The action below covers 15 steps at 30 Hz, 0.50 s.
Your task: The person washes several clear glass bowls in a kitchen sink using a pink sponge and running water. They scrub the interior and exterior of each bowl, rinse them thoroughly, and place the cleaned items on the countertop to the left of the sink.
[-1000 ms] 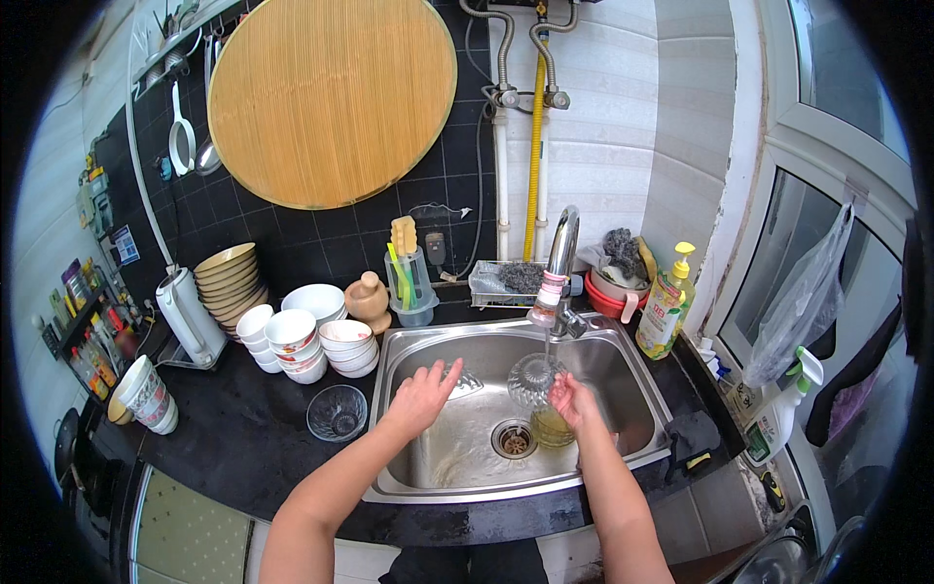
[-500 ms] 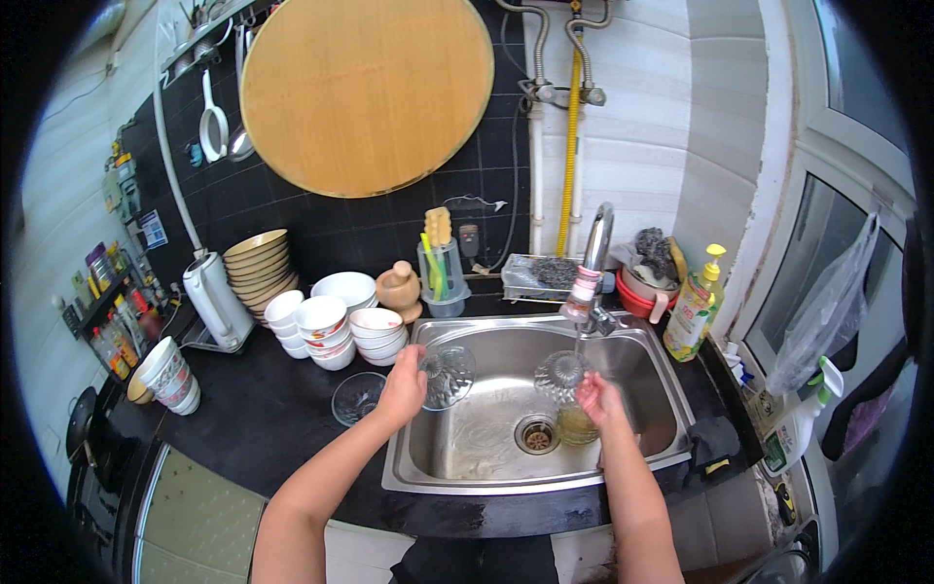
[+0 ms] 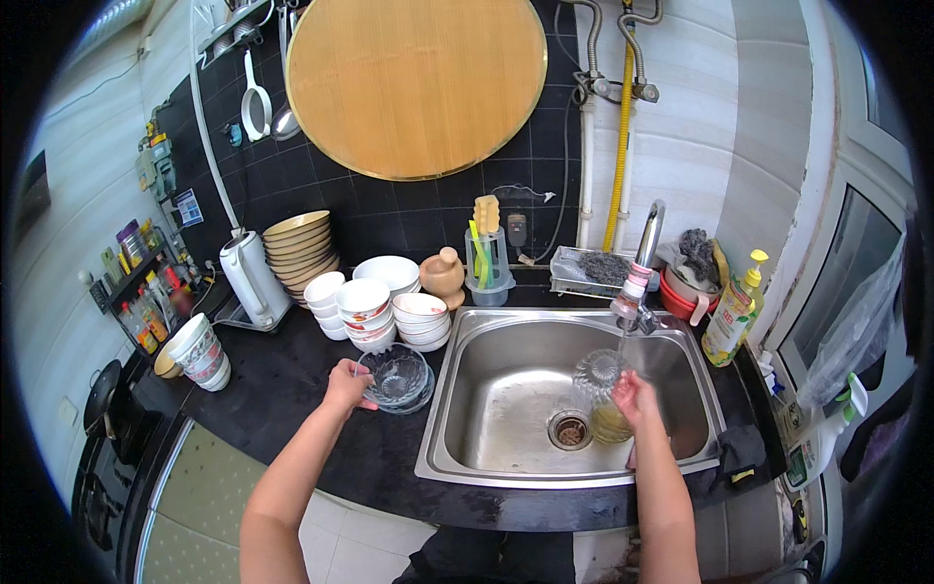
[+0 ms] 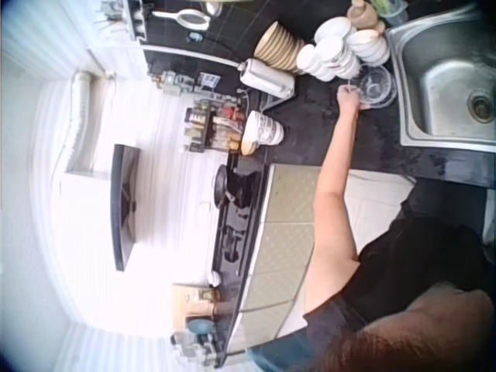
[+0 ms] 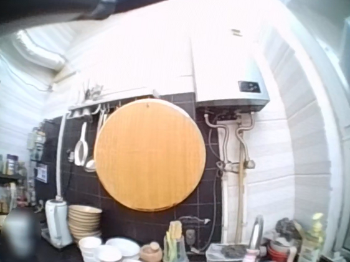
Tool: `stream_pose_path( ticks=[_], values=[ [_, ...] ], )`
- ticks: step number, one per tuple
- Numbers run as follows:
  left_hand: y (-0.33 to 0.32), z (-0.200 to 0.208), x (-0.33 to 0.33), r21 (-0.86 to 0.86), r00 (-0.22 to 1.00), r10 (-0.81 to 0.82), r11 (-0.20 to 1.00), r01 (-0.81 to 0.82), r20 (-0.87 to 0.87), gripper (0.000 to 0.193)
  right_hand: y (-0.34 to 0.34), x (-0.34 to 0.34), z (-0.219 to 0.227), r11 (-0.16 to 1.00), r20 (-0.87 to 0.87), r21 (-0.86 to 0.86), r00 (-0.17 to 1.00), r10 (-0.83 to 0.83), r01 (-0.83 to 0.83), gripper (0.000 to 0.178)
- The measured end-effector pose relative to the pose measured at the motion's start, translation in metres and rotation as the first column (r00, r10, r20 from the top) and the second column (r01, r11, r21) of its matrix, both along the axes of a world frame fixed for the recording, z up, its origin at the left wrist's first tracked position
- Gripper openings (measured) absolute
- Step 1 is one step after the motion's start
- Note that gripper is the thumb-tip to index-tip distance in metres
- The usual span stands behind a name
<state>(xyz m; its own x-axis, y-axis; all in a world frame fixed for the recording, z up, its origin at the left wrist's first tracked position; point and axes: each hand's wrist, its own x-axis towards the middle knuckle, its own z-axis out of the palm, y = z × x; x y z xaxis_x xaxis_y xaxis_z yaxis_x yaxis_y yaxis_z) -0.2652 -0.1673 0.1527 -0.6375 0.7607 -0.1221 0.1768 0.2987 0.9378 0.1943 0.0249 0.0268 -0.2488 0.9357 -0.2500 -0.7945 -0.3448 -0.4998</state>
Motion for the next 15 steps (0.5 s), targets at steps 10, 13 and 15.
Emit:
stream_pose_path(
  ticks=[10, 13, 15],
  values=[
    [0.014, -0.017, 0.002, -0.060, 1.000, 0.021, 0.998, -0.021, 0.003, 0.014, 0.009, 0.009, -0.018, 0.994, 0.015, 0.082, 0.997, 0.076, -0.077, 0.017],
    [0.016, -0.016, 0.005, -0.080, 0.994, 0.047, 0.995, -0.056, -0.103, 0.018, -0.002, 0.000, 0.001, 0.998, 0.059, 0.017, 0.997, 0.055, -0.056, 0.021],
    [0.018, -0.013, 0.004, -0.125, 0.982, 0.026, 0.991, -0.050, -0.187, 0.020, -0.003, -0.001, 0.002, 0.999, 0.046, 0.019, 0.998, 0.047, -0.048, 0.021]
  ],
)
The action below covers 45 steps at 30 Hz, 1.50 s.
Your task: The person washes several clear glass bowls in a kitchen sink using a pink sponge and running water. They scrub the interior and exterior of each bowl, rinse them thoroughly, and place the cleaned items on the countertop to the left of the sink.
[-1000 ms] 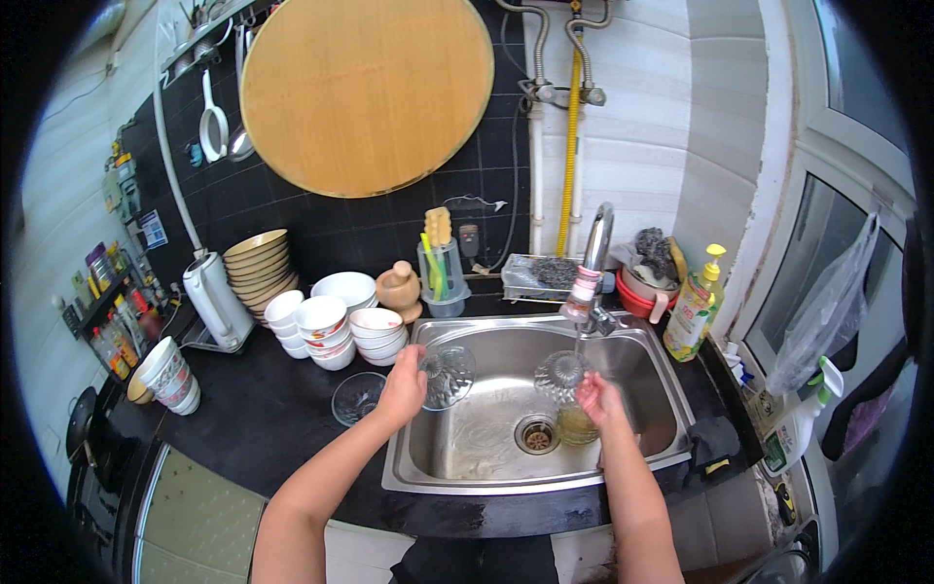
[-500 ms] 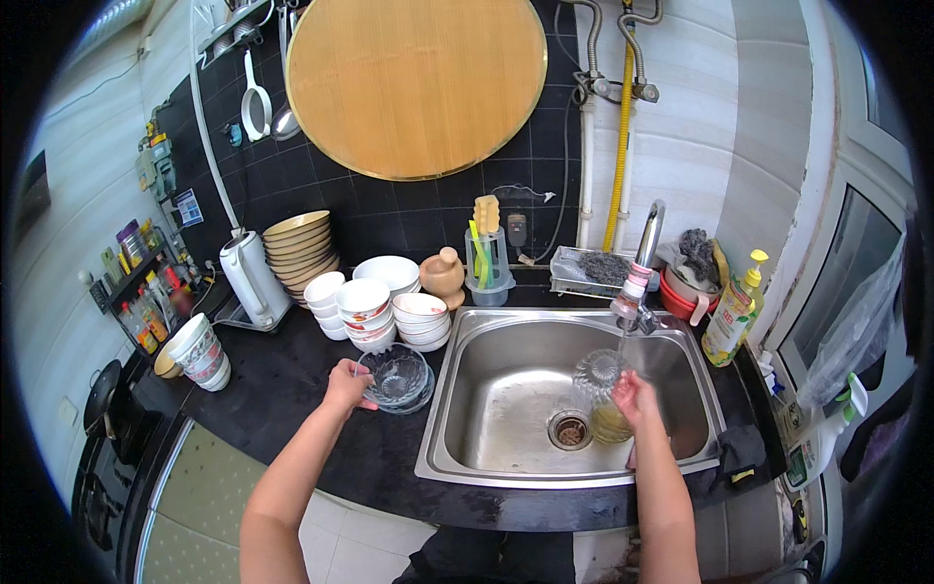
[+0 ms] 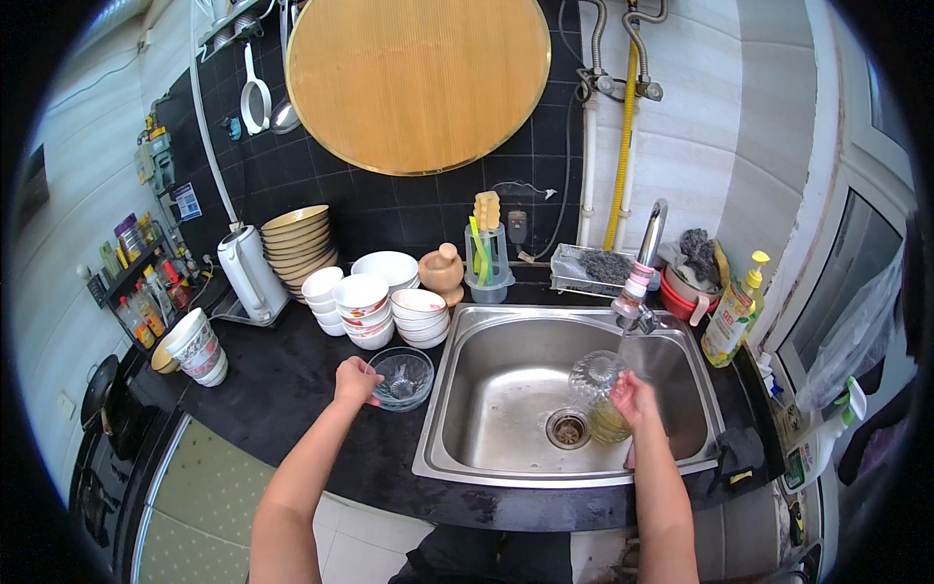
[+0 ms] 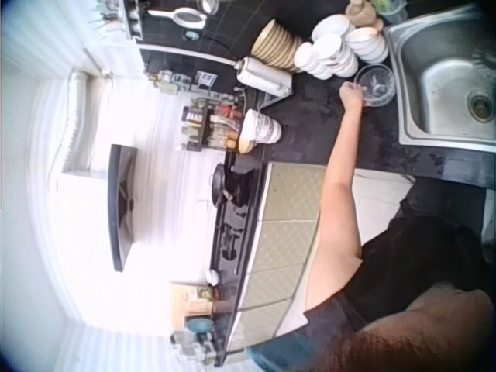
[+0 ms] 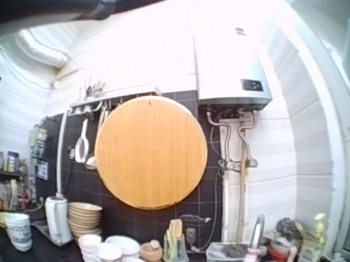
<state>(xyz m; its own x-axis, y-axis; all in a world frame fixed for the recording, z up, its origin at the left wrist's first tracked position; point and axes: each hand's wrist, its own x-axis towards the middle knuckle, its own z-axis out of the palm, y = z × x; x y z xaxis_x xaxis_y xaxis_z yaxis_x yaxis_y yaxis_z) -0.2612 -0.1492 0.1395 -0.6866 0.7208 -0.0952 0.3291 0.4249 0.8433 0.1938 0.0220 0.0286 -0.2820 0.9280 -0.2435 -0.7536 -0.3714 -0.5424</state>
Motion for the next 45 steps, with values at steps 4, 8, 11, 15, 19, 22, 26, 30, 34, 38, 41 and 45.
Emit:
stream_pose_path(
  ticks=[4, 8, 11, 15, 19, 22, 26, 30, 34, 38, 41, 45],
  values=[
    [-0.001, -0.011, -0.010, -0.067, 0.937, -0.016, 0.998, -0.008, -0.349, 0.026, 0.001, 0.003, -0.002, 0.999, -0.031, 0.000, 0.998, 0.053, -0.053, 0.021],
    [-0.004, -0.006, 0.003, -0.123, 0.855, -0.039, 0.992, -0.029, -0.517, 0.029, 0.000, 0.008, -0.003, 0.999, -0.038, -0.038, 0.999, 0.006, -0.007, 0.020],
    [-0.008, 0.000, 0.013, -0.100, 0.805, -0.014, 0.993, -0.056, -0.593, 0.036, 0.005, 0.012, -0.010, 0.993, -0.049, -0.106, 0.997, -0.061, 0.055, 0.018],
    [-0.008, -0.006, 0.007, -0.131, 0.796, -0.051, 0.991, -0.036, -0.603, 0.043, 0.008, 0.015, -0.013, 0.983, -0.029, -0.168, 0.997, -0.076, 0.070, 0.017],
    [-0.010, 0.013, 0.032, 0.185, 0.692, 0.101, 0.982, 0.048, -0.715, 0.039, 0.007, 0.014, -0.015, 0.981, -0.026, -0.177, 0.996, -0.088, 0.082, 0.016],
    [0.002, 0.028, 0.063, 0.342, 0.645, 0.128, 0.914, 0.219, -0.754, 0.031, 0.011, 0.021, -0.022, 0.984, -0.118, -0.173, 0.991, -0.071, 0.050, 0.016],
    [0.016, 0.033, 0.126, 0.321, 0.667, -0.201, 0.754, 0.572, -0.717, 0.016, 0.006, 0.019, -0.014, 0.984, -0.132, -0.160, 0.986, -0.099, 0.077, 0.018],
    [0.043, -0.005, 0.199, 0.146, 0.616, -0.582, 0.653, 0.743, -0.530, 0.029, 0.007, 0.016, -0.008, 0.976, -0.146, -0.131, 0.971, -0.190, 0.172, 0.020],
    [0.082, -0.055, 0.267, 0.190, 0.544, -0.604, 0.550, 0.813, -0.583, 0.050, 0.000, 0.002, 0.002, 0.984, -0.113, -0.039, 0.978, -0.176, 0.173, 0.021],
    [0.103, -0.055, 0.314, 0.114, 0.498, -0.515, 0.606, 0.787, -0.697, 0.056, -0.008, -0.002, 0.009, 0.981, 0.049, 0.145, 0.989, -0.136, 0.128, 0.018],
    [0.129, -0.050, 0.320, 0.189, 0.497, -0.440, 0.577, 0.795, -0.748, 0.046, -0.013, -0.009, 0.016, 0.948, 0.235, 0.303, 0.957, -0.171, 0.095, 0.018],
    [0.157, -0.049, 0.316, 0.322, 0.550, -0.464, 0.484, 0.814, -0.694, 0.036, -0.017, -0.017, 0.027, 0.943, 0.268, 0.326, 0.951, -0.156, 0.063, 0.019]
  ],
)
